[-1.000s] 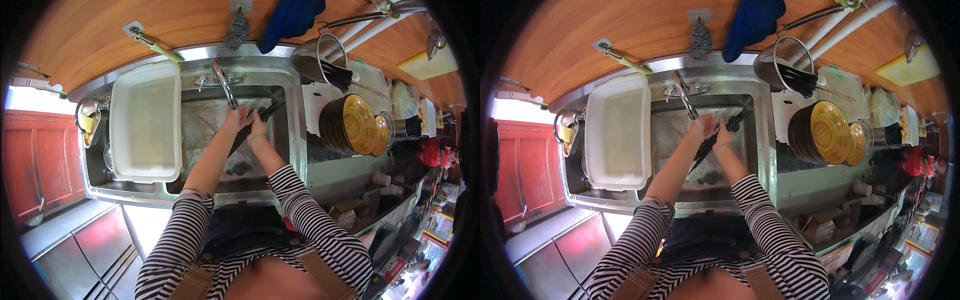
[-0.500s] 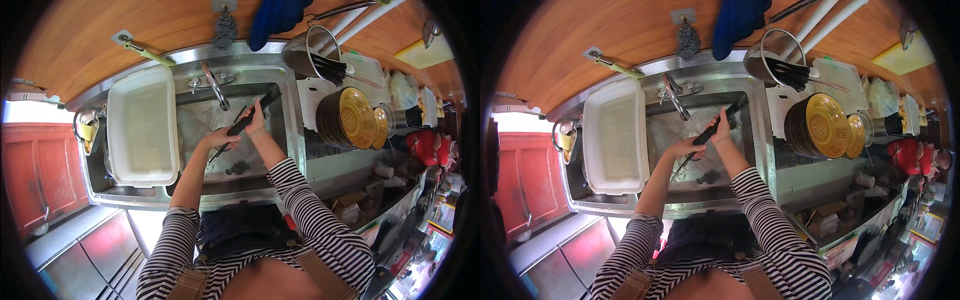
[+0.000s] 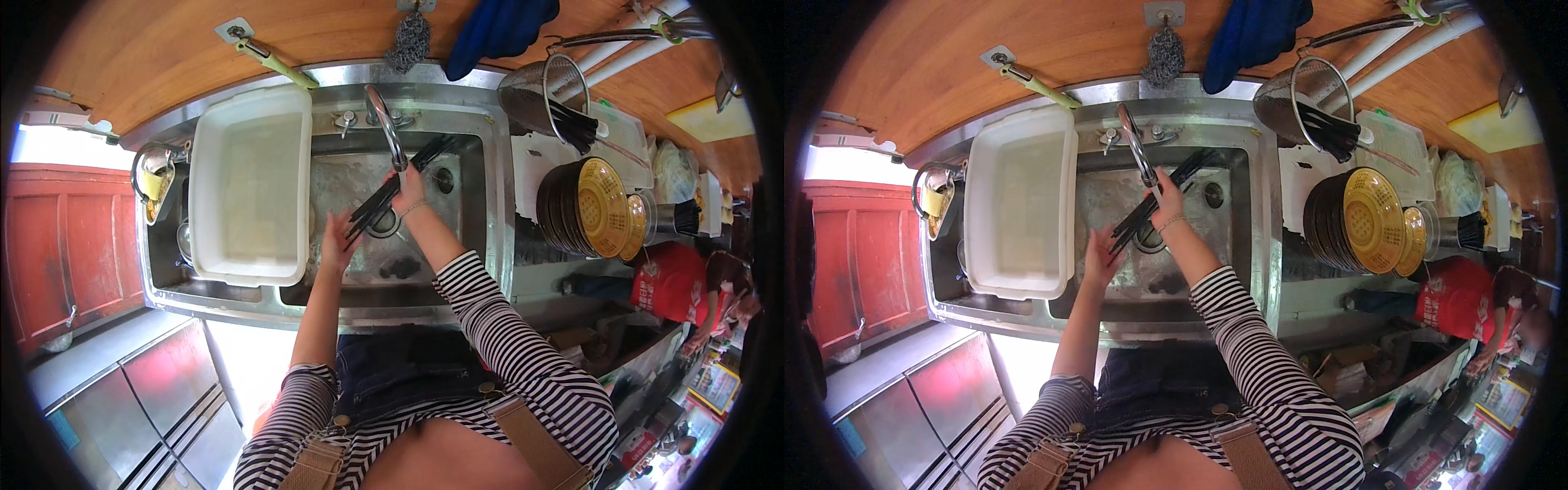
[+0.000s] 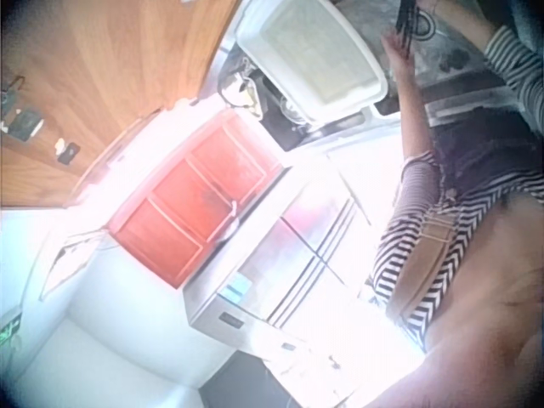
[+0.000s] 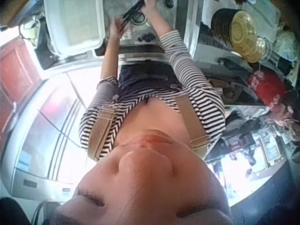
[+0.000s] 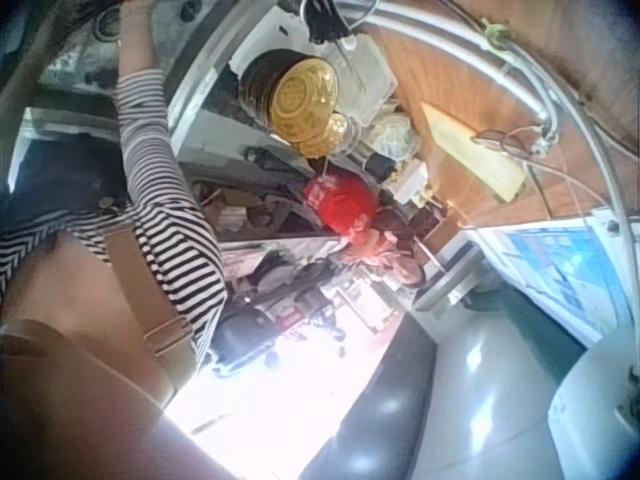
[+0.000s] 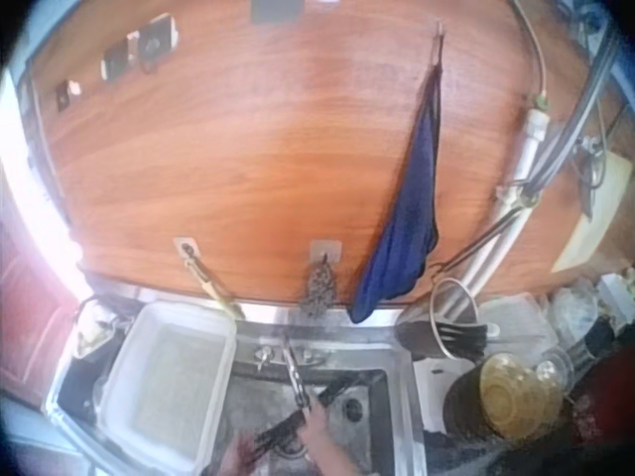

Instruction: The person washes black chopsticks under running water in a kitchen sink, then moves to a hot dog roller grill and uses tongs to turn and arrange the sausages. The person places the cleaned chopsticks into a container and continues adjusting the sausages on the grill.

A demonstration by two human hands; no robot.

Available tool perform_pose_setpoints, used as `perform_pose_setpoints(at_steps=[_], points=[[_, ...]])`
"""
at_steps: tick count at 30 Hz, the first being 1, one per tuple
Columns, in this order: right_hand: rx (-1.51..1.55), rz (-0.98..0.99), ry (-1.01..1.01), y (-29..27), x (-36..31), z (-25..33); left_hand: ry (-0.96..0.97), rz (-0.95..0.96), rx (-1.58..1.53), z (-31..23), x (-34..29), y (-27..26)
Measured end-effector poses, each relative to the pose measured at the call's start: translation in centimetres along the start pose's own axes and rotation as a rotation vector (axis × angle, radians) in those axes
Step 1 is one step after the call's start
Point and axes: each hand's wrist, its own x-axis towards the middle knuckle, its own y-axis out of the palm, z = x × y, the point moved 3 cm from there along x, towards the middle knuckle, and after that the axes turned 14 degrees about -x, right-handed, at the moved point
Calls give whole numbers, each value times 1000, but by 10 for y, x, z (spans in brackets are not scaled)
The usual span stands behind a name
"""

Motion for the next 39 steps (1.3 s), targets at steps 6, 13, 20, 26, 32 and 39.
perform_pose_setpoints(at_steps=[6,13,20,26,32,39], points=[[-110,14,71,-10,-32,-3,-77,97,-45,32,52,24],[-551,-154,-73,-67,-68,49,338,166,1581,77,159,27],[-361,-172,13,-109,-113,66,646,165,1826,133,208,81],[-244,-122,-11,-120,-119,61,321,79,1885,140,196,56],[-173,-133,61,-111,-98,43,305,367,1173,99,154,87],[-266,-114,96,-80,-77,11,-49,559,534,60,65,95]])
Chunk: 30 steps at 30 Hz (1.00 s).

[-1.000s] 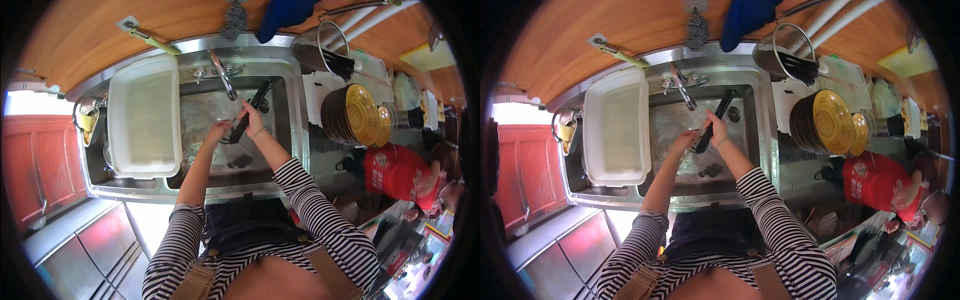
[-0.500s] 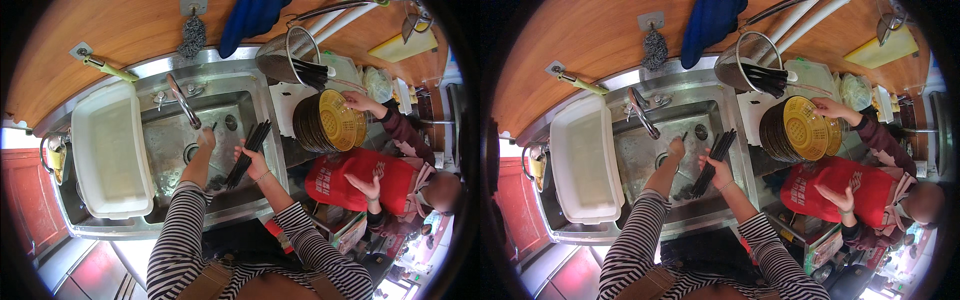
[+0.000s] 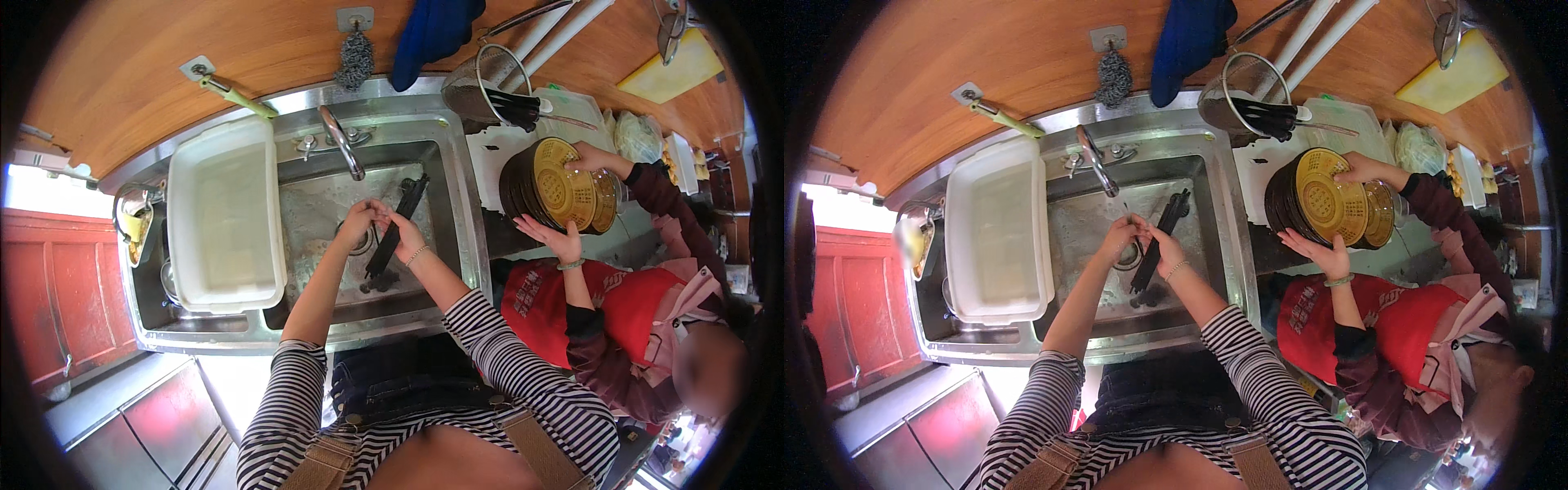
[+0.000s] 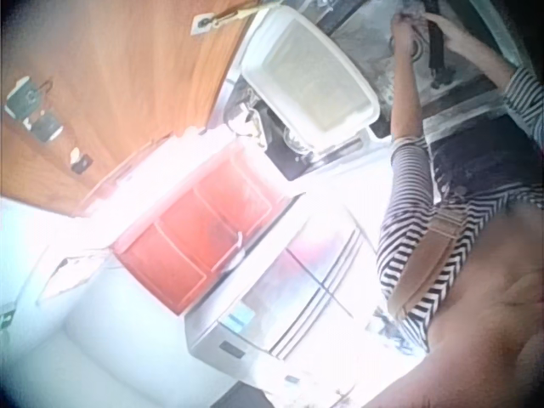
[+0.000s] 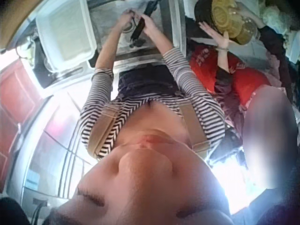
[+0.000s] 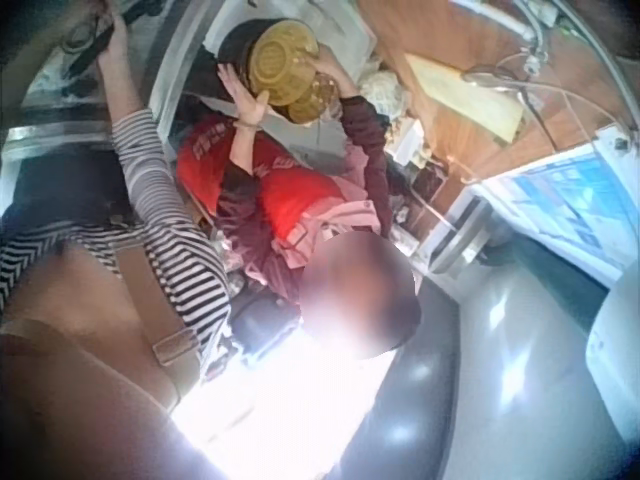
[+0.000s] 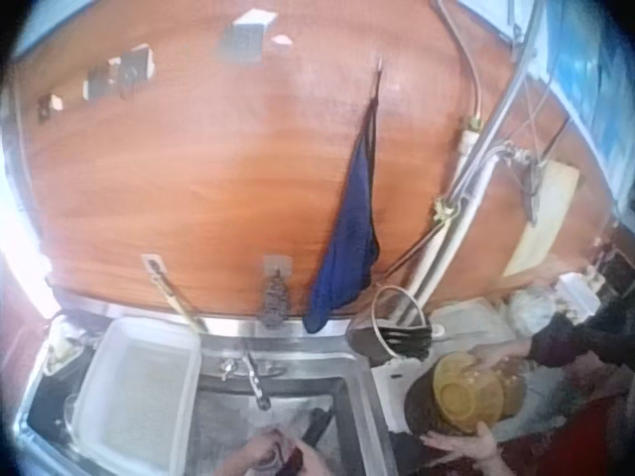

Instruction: The person washes black chopsticks under running water in a kitchen sink, then moves to a hot dog roller grill and uses tongs to turn and arrange the sausages. The person places the cleaned chopsticks into a container and continues adjusting the sausages on the grill.

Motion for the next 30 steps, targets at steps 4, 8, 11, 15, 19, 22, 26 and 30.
perform_pose_setpoints(at_steps=[4,8,11,15,19,22,26,30], points=[[-65,101,-52,23,-5,-7,-43,-66,188,-11,-13,-6],[48,291,88,53,-17,-15,192,-256,484,-20,-18,-3],[171,439,146,74,-21,-12,212,-599,979,-17,-29,8],[193,263,55,78,-17,-2,29,-440,870,-6,-29,16],[79,438,72,86,-13,-2,274,-519,388,-12,-18,6],[209,445,59,90,-1,5,625,-626,789,-18,-13,12],[45,425,5,91,9,11,537,-605,253,-22,-1,4],[63,395,-87,91,15,18,613,-601,519,-25,5,27]])
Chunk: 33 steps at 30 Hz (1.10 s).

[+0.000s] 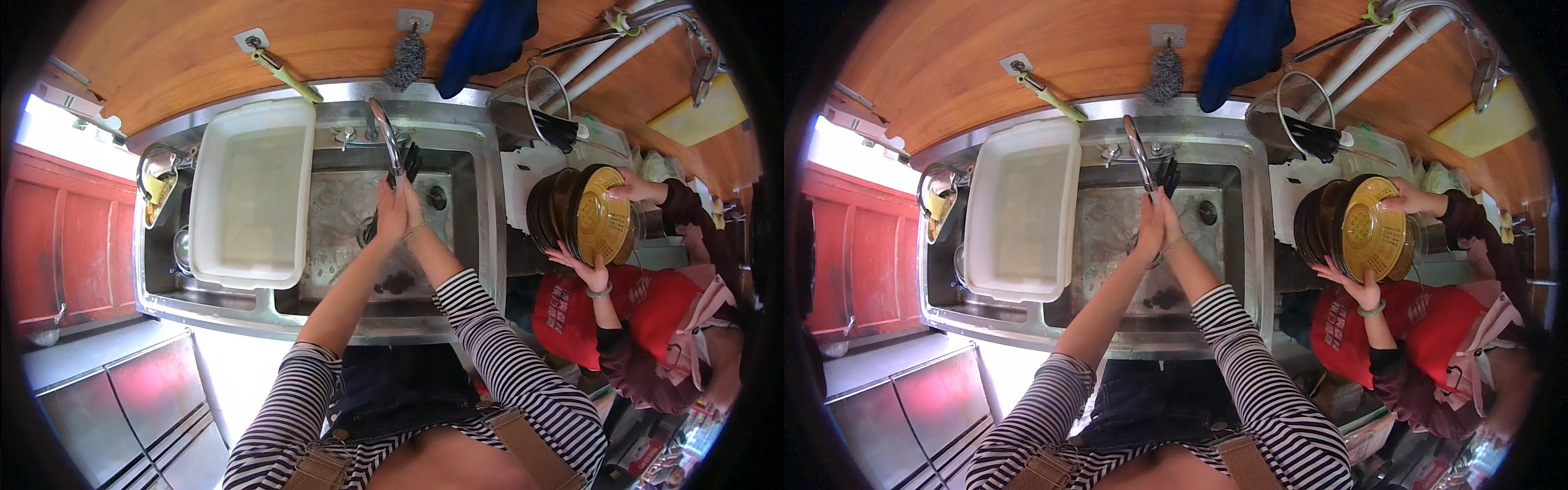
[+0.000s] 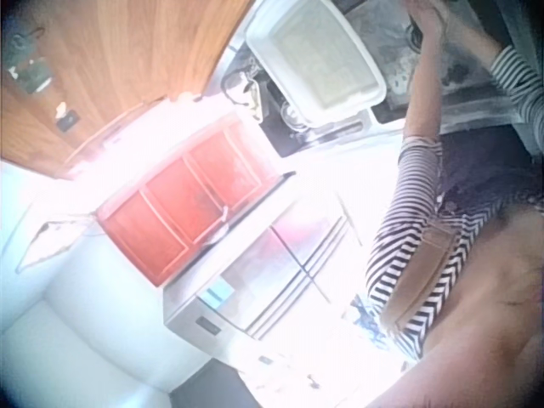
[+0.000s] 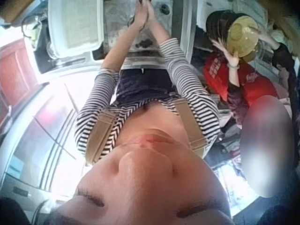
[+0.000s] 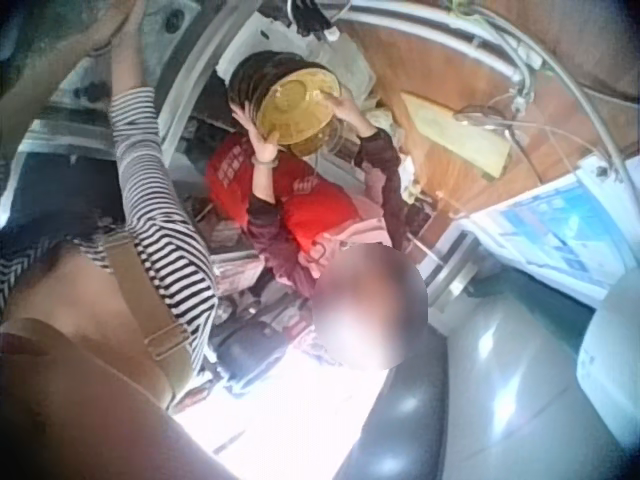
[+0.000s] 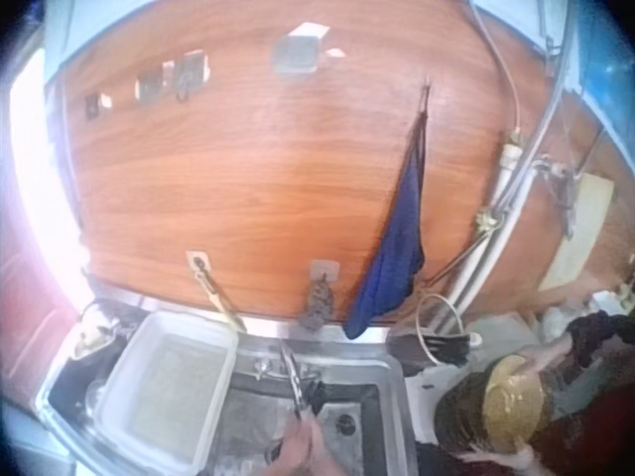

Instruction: The person washes black chopsticks under running water in a kitchen sink, then moves to a hot dog roller grill and uses tongs to turn and arrange the sausages. The person places the cleaned chopsticks into a container and continues adjusting the sausages on the grill.

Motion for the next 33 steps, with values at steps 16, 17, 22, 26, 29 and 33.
perform_pose_setpoints(at_steps=[16,17,22,26,29,33], points=[[28,-111,52,-5,-9,9,-584,152,-581,46,19,-11],[44,-67,92,-4,-8,9,-576,161,-560,47,20,-12],[24,-8,-39,-4,2,-5,-234,239,-418,34,9,-17],[38,-16,-12,-1,3,-14,45,259,-139,25,-8,-8],[-12,-44,-7,-2,6,-11,-28,271,-87,21,-15,-1],[-144,-160,-121,-14,25,8,-6,104,-247,-4,-31,-27]])
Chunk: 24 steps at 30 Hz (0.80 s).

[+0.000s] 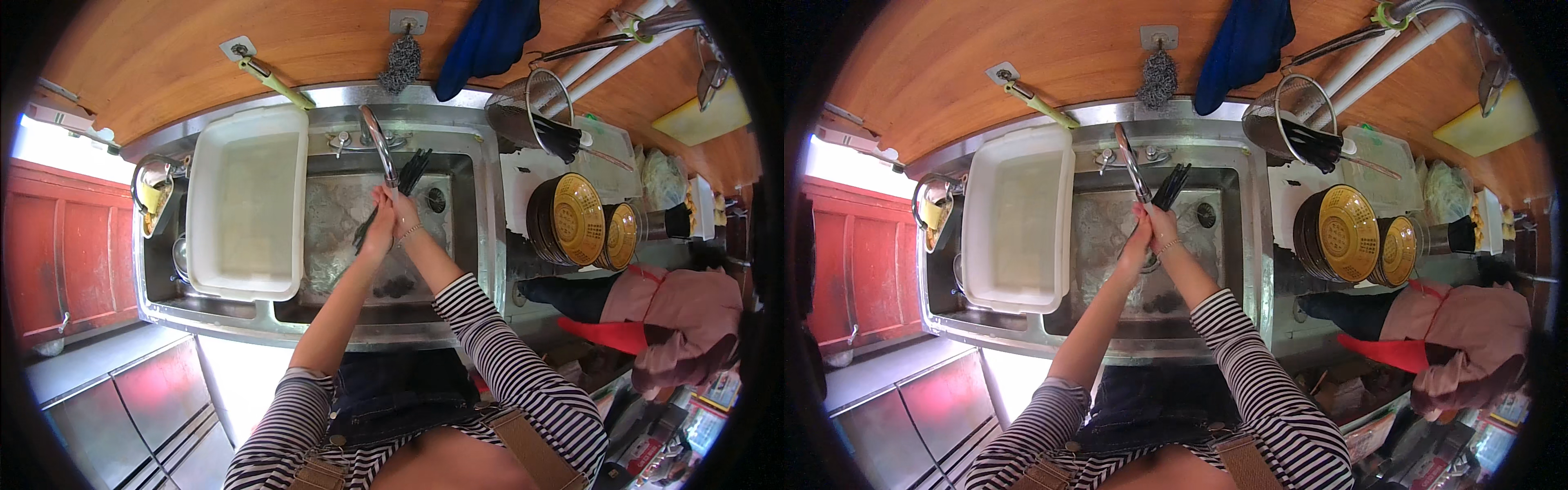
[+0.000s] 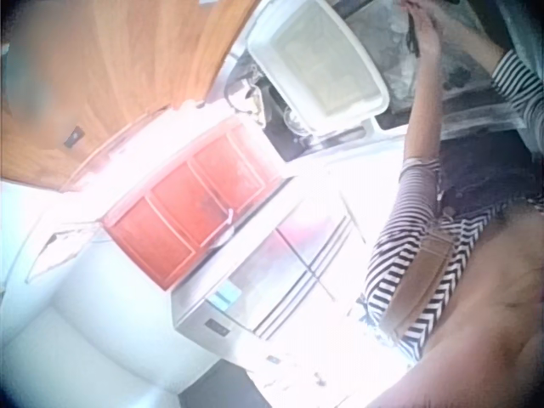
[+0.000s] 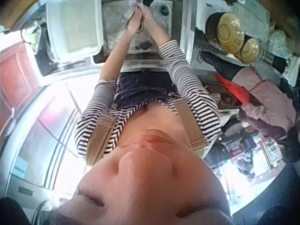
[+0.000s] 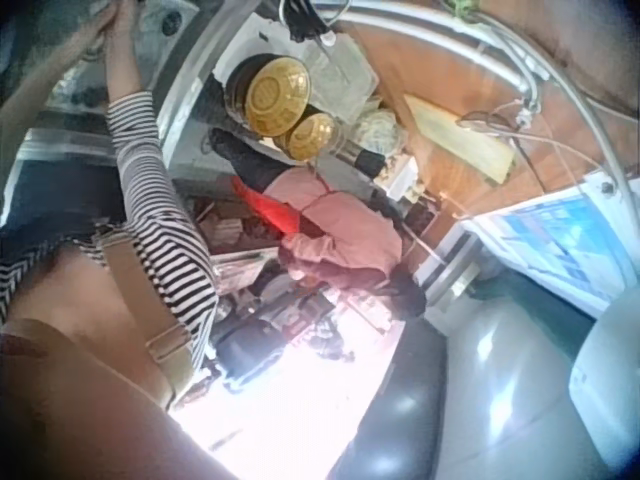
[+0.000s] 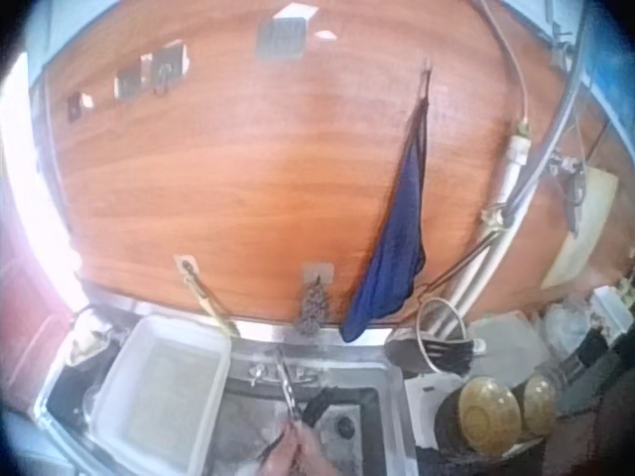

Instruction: The person washes black chopsticks under running water in a kitchen sink, then moves to a hot dog roller grill and uses tongs to turn and arrange the sausages. The person places the cleaned chopsticks into a container and continues adjusting the sausages on the grill.

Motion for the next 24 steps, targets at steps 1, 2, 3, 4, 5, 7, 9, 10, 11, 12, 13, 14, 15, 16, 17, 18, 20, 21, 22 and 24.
perform_pose_setpoints(at_steps=[1,2,3,4,5,7,9,10,11,12,13,14,15,16,17,18,20,21,22,24], points=[[-110,-47,-7,-6,7,6,-145,66,-74,-8,-3,-25],[-239,-126,63,-11,9,7,-255,131,-221,-15,-9,-43],[-31,-139,45,-14,12,11,-294,-54,-131,-17,-13,-63],[8,-149,-4,-14,12,13,-260,-284,-119,-18,-17,-81],[53,-130,-20,-14,10,14,-400,-281,-302,-8,-19,-84],[160,-79,-159,-10,3,16,-644,-420,-671,13,-20,-85],[131,-99,75,-4,-5,3,-636,-336,-877,28,-14,-70],[124,-71,219,0,-9,-2,-635,-242,-1005,32,-10,-60],[119,-62,223,0,-10,-1,-631,-221,-815,33,-7,-58],[128,-91,145,0,-12,1,-600,-122,-664,31,-3,-52],[133,-89,123,-1,-13,3,-582,-69,-503,27,2,-48],[130,-133,58,-3,-15,5,-489,-56,-216,20,7,-46],[139,-28,112,0,-17,5,-411,-82,86,12,14,-43],[139,18,103,1,-19,6,-386,-119,395,6,20,-39],[139,63,92,4,-23,4,-300,-99,378,1,29,-29],[160,157,100,7,-26,4,-275,-90,367,-1,39,-19],[236,139,127,9,-33,0,-258,-70,369,1,44,0],[216,160,101,9,-36,0,-265,-64,383,4,43,7],[196,207,50,10,-38,2,-271,-58,399,6,43,13],[333,176,119,5,-40,3,-251,-86,477,7,41,22]])
